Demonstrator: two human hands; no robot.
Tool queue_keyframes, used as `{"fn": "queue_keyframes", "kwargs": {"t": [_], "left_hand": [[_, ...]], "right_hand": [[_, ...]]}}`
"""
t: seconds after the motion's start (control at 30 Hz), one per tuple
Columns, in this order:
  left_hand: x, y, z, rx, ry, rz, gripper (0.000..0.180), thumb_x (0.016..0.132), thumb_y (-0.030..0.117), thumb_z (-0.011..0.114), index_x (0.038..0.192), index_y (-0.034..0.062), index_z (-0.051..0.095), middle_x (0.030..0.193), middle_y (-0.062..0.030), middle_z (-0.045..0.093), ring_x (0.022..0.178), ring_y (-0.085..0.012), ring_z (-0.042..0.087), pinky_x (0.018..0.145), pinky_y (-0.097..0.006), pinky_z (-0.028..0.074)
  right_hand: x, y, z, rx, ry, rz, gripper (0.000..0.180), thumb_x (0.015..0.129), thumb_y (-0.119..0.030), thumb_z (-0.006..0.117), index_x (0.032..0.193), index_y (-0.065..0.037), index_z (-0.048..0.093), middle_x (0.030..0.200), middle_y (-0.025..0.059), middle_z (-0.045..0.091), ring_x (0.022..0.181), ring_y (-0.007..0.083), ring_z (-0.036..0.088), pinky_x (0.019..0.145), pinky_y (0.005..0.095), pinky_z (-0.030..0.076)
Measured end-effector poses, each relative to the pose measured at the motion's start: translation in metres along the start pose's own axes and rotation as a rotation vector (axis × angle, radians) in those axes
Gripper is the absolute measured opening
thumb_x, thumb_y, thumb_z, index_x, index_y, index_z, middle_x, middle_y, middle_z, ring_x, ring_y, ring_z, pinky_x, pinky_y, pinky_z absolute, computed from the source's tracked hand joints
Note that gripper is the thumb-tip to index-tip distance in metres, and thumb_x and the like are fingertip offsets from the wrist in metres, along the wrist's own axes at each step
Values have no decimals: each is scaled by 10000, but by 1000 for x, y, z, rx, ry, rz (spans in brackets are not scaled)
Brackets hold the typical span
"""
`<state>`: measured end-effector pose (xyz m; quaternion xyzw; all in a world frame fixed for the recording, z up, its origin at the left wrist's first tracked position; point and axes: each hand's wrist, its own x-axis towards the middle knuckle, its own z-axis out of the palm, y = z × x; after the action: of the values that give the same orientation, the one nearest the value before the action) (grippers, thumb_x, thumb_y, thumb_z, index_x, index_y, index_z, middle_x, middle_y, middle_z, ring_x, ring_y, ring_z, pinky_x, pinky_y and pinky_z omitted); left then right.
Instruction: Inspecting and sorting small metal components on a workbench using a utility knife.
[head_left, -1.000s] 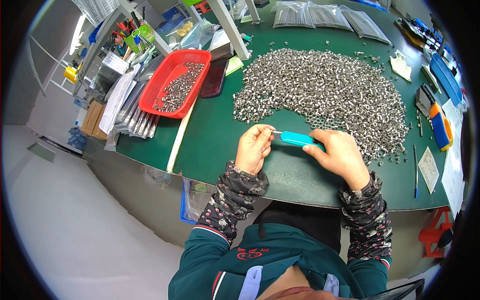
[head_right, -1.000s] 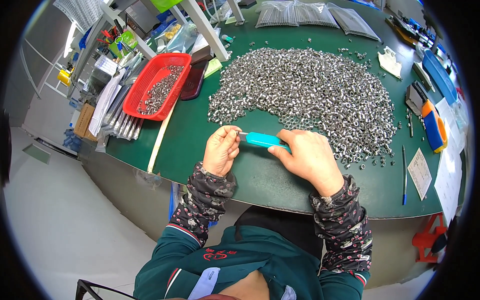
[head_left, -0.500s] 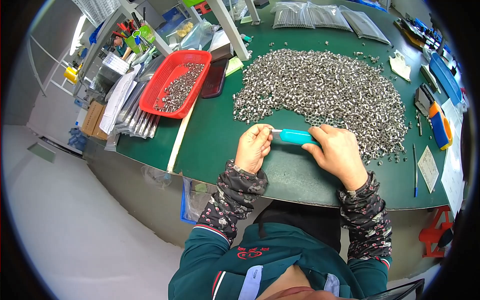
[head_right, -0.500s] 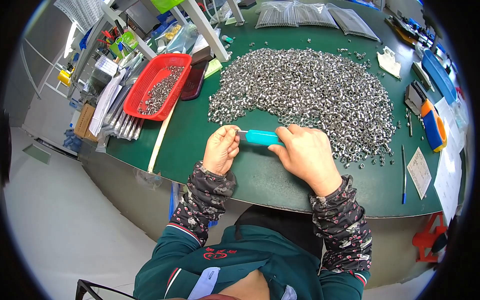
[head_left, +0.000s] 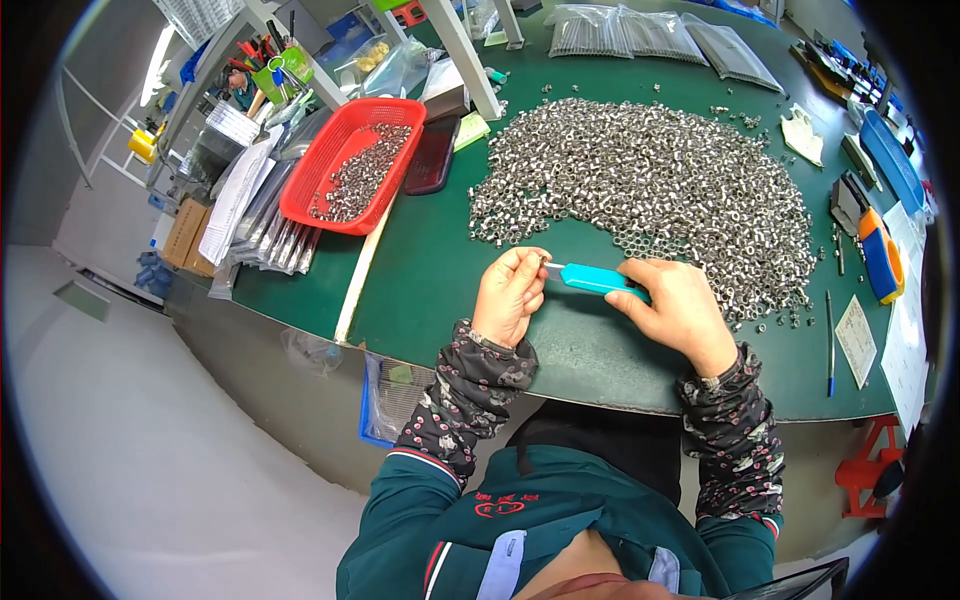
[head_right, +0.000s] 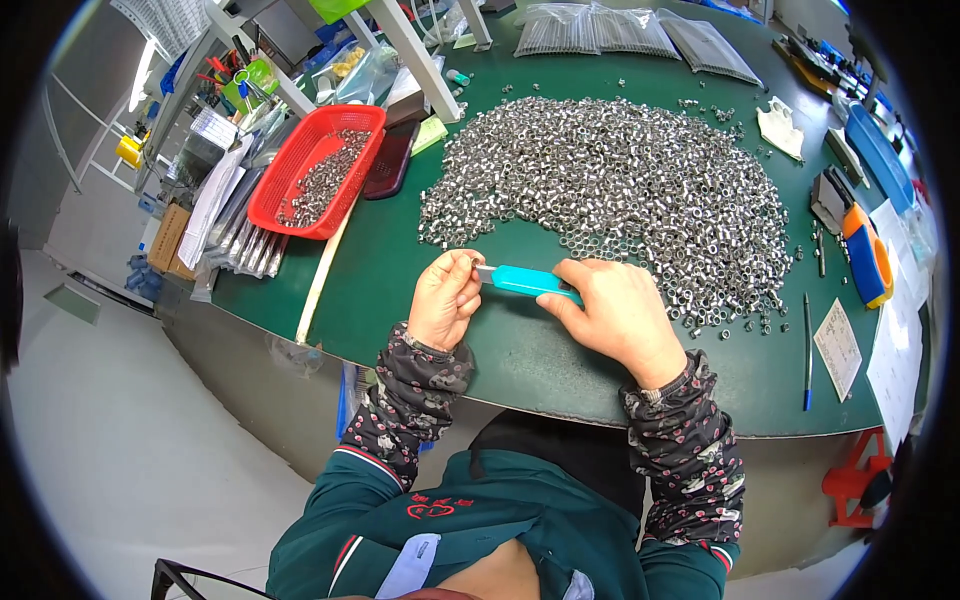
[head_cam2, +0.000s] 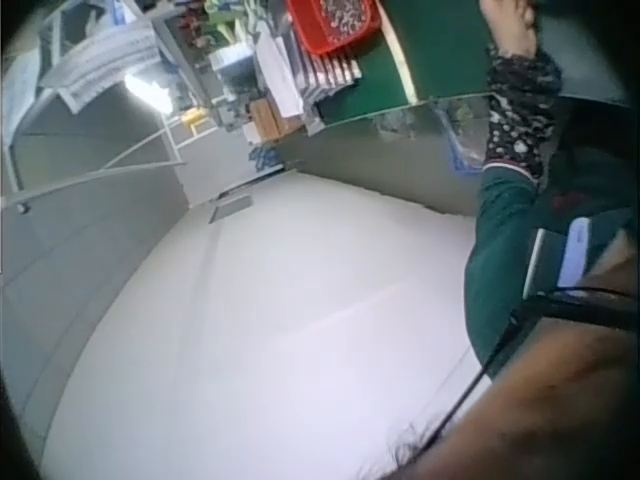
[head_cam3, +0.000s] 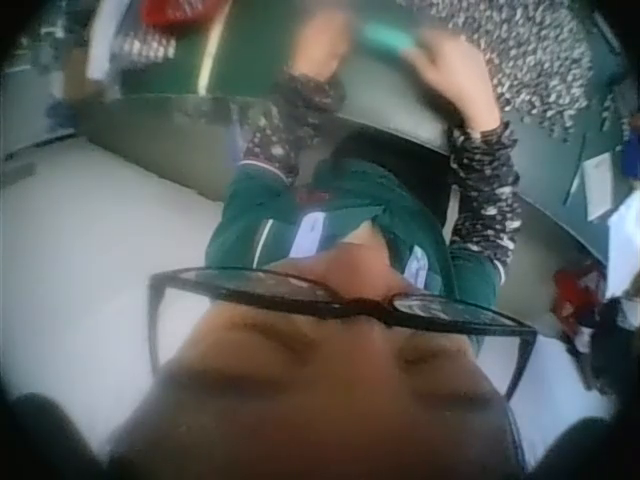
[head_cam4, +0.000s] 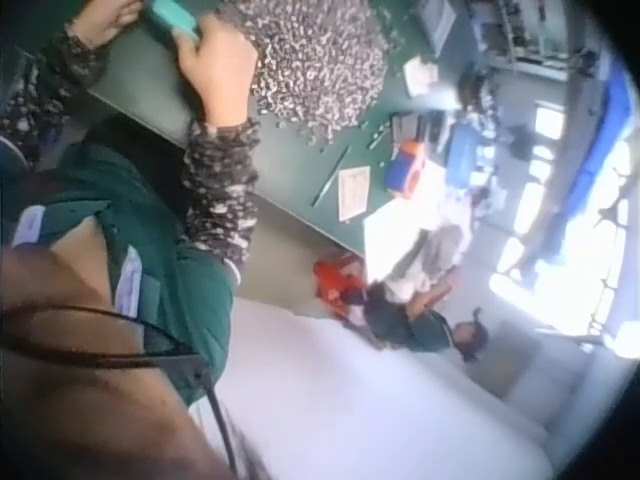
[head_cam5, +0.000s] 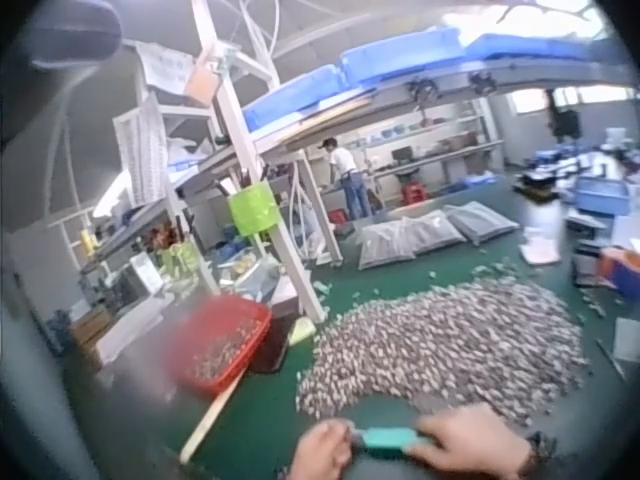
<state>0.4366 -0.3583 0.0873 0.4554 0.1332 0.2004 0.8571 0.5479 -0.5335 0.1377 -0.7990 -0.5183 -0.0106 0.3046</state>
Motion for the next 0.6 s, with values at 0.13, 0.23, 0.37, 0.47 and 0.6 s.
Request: {"fn": "queue_keyframes", "kwargs": {"t": [0.13,0.23,0.37,0.47,0.6], "left_hand": [[0,0,1,5,6,19,118,839,125,477,892,22,502,711,-16,475,455,-13,316,379,-136,238],[0,2,2,12,-12,17,113,841,121,474,891,24,501,716,-17,475,453,-10,310,379,-136,239],[0,3,6,17,-21,25,107,843,114,467,893,25,498,721,-17,476,450,-9,305,378,-135,237],[-7,-1,14,36,-136,-62,101,845,111,453,892,29,490,721,-16,480,448,-11,308,374,-140,232],[-18,-11,44,140,-233,-197,126,842,129,466,904,22,492,667,2,445,452,-21,307,374,-156,234]], "right_hand": [[2,0,0,-13,29,10,246,708,-295,578,773,-59,554,602,114,539,567,284,547,504,374,421],[5,2,-1,164,64,106,250,717,-295,573,796,-59,549,577,116,530,553,283,544,498,370,416],[7,9,9,378,99,183,295,721,-336,582,807,-57,540,544,109,504,496,239,527,467,329,394],[6,-2,19,465,82,148,354,658,-346,657,815,-53,534,578,111,525,518,214,541,495,305,415],[1,-1,24,633,56,142,355,639,-303,685,820,-43,526,656,108,561,603,175,561,566,290,436]]}}
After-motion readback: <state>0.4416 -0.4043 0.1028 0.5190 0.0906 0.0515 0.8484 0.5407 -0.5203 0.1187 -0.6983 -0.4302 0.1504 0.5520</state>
